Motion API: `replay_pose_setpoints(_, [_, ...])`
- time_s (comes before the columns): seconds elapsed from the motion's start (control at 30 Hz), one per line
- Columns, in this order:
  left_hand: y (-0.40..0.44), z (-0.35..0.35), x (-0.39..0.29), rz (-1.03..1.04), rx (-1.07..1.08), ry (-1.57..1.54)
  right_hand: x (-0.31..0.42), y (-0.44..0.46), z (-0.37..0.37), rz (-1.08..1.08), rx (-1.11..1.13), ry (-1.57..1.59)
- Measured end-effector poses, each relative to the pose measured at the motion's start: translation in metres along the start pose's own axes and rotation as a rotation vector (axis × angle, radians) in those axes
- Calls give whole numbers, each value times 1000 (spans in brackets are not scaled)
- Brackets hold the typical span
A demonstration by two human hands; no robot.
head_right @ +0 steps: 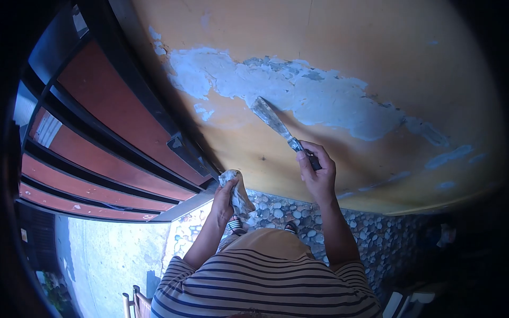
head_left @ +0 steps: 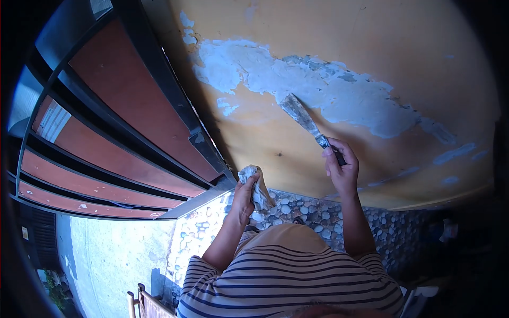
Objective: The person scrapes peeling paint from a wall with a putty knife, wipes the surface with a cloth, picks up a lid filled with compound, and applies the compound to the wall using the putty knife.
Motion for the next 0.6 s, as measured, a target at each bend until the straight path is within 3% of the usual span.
replay_pose_setpoints(0.43, [0, -16, -2, 6, -20, 6, 3, 23, 37, -125, 18, -88])
replay_pose_setpoints(0.5, [-2, -18, -5, 27, -36, -5, -10, 14, 30, 51, 20, -46])
replay_pose_setpoints(0.6, [3, -24, -4, 33, -23, -7, -11, 15, 32, 58, 12, -24])
Point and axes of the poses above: each hand's wrist, its own y-axis towards the middle knuckle, its own z-axis out of the palm, x = y × z, the point moved 8 cm from there along y, towards the middle knuckle, and after that the axes turned 7 degrees about -z, right-handed, at the moved point
